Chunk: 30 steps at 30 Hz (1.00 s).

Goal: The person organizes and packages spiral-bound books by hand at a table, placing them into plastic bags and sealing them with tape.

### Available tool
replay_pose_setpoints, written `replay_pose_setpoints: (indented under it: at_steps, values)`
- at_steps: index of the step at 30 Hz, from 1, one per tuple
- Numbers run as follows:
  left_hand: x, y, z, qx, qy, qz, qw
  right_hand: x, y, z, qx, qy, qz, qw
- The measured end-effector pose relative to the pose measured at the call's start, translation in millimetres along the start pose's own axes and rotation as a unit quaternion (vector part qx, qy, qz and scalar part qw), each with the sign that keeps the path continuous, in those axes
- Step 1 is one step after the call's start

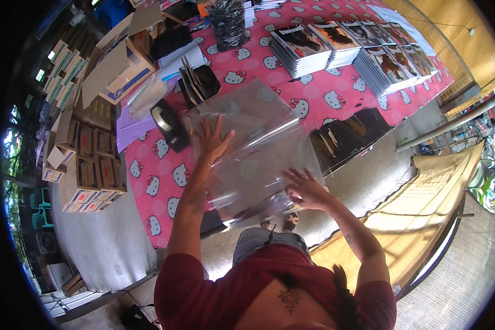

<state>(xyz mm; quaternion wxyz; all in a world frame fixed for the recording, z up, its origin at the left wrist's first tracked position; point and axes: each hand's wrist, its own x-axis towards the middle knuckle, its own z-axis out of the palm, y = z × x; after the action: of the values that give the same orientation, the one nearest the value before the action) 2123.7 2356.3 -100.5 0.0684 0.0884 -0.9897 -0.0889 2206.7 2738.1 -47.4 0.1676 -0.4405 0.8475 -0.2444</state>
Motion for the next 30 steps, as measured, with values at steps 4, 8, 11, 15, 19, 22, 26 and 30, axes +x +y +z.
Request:
replay_pose_setpoints:
  at_steps: [4, 8, 11, 15, 19, 22, 26, 30]
  values:
    - [-0.7, 6.8, -28.6, -0.036, -0.001, -0.019, 0.999, 9.6, -20.8, -47.1, 0.125, 0.021, 0.045, 0.991]
    - [-27.4, 18.6, -19.3, 0.005, 0.023, 0.013, 1.0, 20.1, -9.3, -62.1, 0.133, 0.039, 0.019, 0.99]
    - [-16.6, 12.9, -14.2, -0.006, 0.102, 0.027, 0.994, 27.4, 7.6, -55.1, 0.026, 0.048, 0.024, 0.998]
    - [37.3, -32.5, -28.9, -0.07, 0.171, -0.038, 0.982, 35.5, 12.7, -35.1, 0.011, 0.017, 0.069, 0.997]
    - [77.0, -56.8, -45.9, 0.095, 0.021, -0.112, 0.989, 37.9, 25.1, -3.6, -0.021, 0.065, 0.055, 0.996]
    - [83.5, -49.7, -56.7, 0.13, -0.056, -0.108, 0.984, 35.5, 27.2, 1.2, -0.02, 0.098, 0.074, 0.992]
    - [117.3, -66.2, -74.9, 0.041, -0.082, -0.137, 0.986, 34.2, 19.9, 1.4, 0.003, 0.129, 0.09, 0.987]
    - [135.3, -136.5, -50.1, -0.039, -0.006, -0.216, 0.976, 46.0, 14.4, 1.9, -0.019, 0.113, 0.086, 0.99]
